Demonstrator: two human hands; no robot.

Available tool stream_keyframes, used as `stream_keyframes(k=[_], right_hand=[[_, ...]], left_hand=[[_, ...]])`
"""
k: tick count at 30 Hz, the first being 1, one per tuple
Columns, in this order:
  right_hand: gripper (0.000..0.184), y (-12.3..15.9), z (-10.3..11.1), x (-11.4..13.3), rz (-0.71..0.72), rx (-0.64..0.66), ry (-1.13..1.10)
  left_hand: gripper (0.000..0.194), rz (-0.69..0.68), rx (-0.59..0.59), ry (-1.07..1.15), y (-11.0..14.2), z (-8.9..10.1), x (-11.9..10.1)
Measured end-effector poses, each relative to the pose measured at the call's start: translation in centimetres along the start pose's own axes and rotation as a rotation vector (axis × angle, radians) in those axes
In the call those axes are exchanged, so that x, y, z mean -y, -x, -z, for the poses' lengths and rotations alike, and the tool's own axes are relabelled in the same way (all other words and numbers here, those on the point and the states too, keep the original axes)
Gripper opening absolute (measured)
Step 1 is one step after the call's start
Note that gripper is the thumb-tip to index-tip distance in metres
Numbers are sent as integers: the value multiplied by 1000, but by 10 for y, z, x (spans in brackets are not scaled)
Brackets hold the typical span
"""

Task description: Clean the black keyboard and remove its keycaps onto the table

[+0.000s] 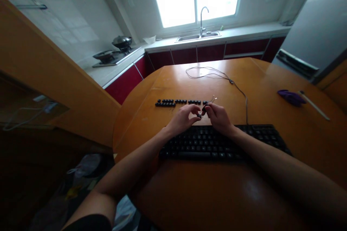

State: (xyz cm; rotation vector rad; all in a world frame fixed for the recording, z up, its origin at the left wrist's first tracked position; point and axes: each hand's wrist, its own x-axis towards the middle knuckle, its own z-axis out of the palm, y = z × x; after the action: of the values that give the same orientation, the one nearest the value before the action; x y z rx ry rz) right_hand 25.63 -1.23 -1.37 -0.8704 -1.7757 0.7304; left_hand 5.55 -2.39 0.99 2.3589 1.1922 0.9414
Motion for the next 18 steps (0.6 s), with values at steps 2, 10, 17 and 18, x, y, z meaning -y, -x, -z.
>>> stream_keyframes(k=[2,10,17,18], right_hand=[[40,1,0,2,24,-4,47],[42,0,-4,-4,-157,105,-26],[49,-1,-4,-6,-217,83,-31],[50,-2,-3,-7,-214,79,-25]], left_hand=[[25,-26,-18,-4,3,-2,3],[20,-121,37,-95,10,-5,8],[24,-256,87,-351,11,-5,6],[28,-270,76,-374,11,-6,6]])
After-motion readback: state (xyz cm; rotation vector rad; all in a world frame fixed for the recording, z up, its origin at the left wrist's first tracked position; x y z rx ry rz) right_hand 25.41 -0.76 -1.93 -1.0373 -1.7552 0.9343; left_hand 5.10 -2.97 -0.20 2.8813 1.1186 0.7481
